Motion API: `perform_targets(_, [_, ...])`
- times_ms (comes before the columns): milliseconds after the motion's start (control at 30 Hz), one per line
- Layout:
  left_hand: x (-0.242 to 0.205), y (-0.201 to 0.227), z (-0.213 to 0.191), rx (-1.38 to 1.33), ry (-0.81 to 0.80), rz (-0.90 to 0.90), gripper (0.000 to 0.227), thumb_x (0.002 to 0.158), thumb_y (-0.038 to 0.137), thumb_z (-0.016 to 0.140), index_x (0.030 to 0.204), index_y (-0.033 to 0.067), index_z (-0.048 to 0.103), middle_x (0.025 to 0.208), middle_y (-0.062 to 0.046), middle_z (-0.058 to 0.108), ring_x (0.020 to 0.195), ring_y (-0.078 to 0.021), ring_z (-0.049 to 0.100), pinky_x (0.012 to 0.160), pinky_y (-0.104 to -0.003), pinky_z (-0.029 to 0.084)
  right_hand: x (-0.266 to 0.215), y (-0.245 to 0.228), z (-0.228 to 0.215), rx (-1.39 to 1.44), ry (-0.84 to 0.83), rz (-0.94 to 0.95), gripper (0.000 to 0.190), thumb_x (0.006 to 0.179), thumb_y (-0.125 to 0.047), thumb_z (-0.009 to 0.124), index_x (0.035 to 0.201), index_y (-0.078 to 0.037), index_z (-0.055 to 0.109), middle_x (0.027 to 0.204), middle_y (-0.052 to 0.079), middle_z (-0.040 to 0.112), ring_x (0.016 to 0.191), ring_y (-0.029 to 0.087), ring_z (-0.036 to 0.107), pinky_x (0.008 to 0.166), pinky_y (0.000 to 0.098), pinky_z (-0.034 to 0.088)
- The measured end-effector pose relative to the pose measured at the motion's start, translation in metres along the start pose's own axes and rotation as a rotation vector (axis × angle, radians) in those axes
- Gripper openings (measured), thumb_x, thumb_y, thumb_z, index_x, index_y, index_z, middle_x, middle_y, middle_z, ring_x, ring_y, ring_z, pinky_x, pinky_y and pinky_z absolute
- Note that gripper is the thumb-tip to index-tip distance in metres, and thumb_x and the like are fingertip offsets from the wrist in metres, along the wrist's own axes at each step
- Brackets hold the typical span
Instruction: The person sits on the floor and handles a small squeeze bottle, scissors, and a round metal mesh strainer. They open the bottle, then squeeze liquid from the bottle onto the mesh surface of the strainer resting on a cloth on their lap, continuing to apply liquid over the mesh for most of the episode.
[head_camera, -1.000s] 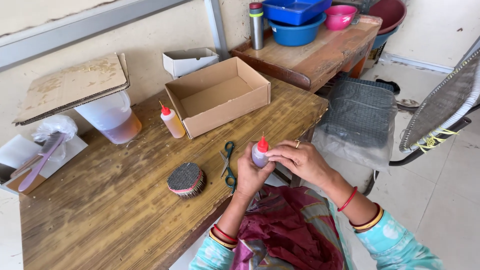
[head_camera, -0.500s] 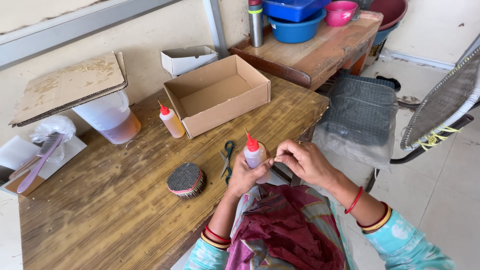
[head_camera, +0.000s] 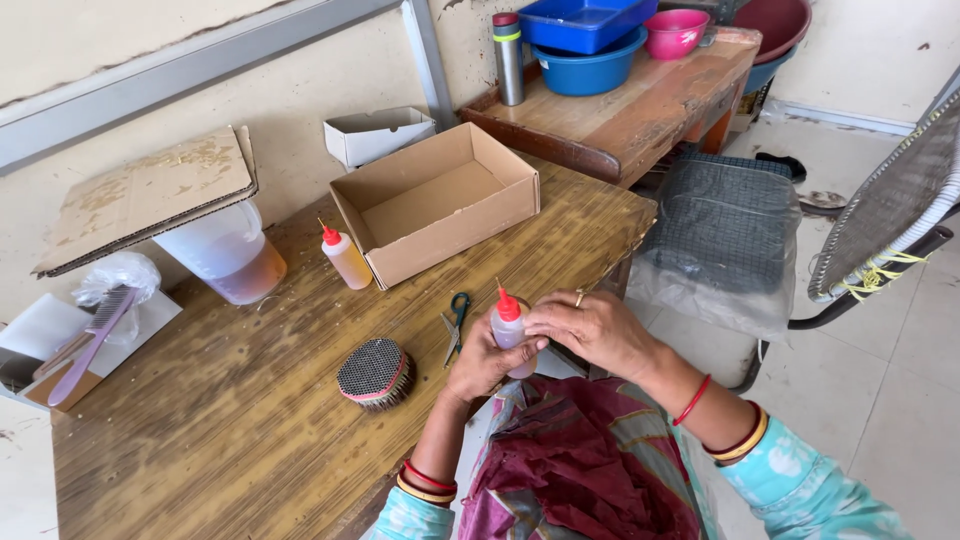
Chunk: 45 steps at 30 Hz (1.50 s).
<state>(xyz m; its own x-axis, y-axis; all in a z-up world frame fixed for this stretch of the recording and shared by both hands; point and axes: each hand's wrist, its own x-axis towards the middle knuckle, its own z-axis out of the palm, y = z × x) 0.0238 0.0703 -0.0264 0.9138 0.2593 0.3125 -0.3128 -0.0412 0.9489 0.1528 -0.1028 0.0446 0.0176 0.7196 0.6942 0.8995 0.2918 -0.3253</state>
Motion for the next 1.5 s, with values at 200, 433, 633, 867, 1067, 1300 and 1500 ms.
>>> perform_targets(200, [-0.003,0.017,0.002,0.118,-0.142,-0.079,0.044,0.085,0.015,0.085,0.120,0.0055,0.062,0.109,-0.001,0.071,0.101,-0.0105,0.064,0.094,-0.030,0.053,0.010,0.003,-0.013,-0.145,-0.371,0.011,0.011,0.094,-0.019,0.070,0.104,-0.016,0.067,0.084,0.008,0.073,0.074,0.031,0.072,0.062,0.0452,0.055])
perform_targets(433, [-0.003,0.013,0.003,0.022,-0.079,-0.067,0.048,0.083,0.019,0.088,0.121,0.0053,0.062,0.107,0.000,0.070,0.099,-0.0106,0.064,0.093,-0.030,0.054,-0.014,0.007,0.001,-0.191,-0.170,-0.088,0.021,0.091,-0.015,0.068,0.106,-0.011,0.054,0.084,0.010,0.071,0.072,0.032,0.071,0.061,0.0449,0.055])
perform_targets(633, [0.017,-0.008,-0.001,0.117,0.102,-0.112,0.061,0.076,0.022,0.091,0.124,0.0070,0.056,0.097,0.001,0.066,0.090,-0.0110,0.063,0.082,-0.029,0.056,-0.035,0.012,-0.001,-0.206,-0.165,0.322,0.023,0.082,-0.031,0.079,0.085,-0.013,0.066,0.067,0.005,0.071,0.061,0.023,0.072,0.058,0.0400,0.054])
perform_targets(867, [0.022,-0.011,-0.001,0.446,0.486,0.120,0.078,0.080,0.018,0.087,0.141,0.0004,0.041,0.120,-0.015,0.063,0.110,-0.0251,0.060,0.096,-0.038,0.051,-0.068,-0.008,0.009,0.037,0.150,0.211,0.021,0.094,-0.012,0.069,0.114,-0.007,0.074,0.087,0.003,0.077,0.074,0.016,0.075,0.066,0.0307,0.059])
perform_targets(1067, [-0.064,0.028,0.075,0.897,0.465,0.583,0.067,0.094,0.019,0.072,0.152,0.0023,0.043,0.149,-0.025,0.051,0.141,-0.0408,0.048,0.122,-0.052,0.036,-0.128,0.011,0.059,1.046,0.211,0.776,0.058,0.108,-0.042,0.040,0.123,0.008,0.065,0.114,0.016,0.071,0.099,0.025,0.065,0.090,0.0412,0.051])
perform_targets(1300, [-0.104,-0.010,0.079,0.350,0.525,0.071,0.038,0.109,0.019,0.055,0.142,0.0020,0.062,0.134,-0.017,0.070,0.123,-0.0266,0.070,0.106,-0.039,0.057,-0.140,-0.056,0.052,1.701,0.192,0.793,0.101,0.096,-0.073,0.010,0.141,0.007,0.053,0.154,0.013,0.053,0.146,0.025,0.048,0.123,0.0480,0.035])
perform_targets(1500, [-0.113,-0.021,0.086,0.219,0.339,0.033,0.027,0.098,0.017,0.074,0.113,-0.0049,0.075,0.107,-0.016,0.076,0.098,-0.0187,0.071,0.090,-0.031,0.057,-0.162,-0.052,0.065,1.663,0.132,0.775,0.102,0.103,-0.072,0.011,0.146,0.010,0.053,0.147,0.022,0.057,0.142,0.033,0.051,0.125,0.0505,0.034])
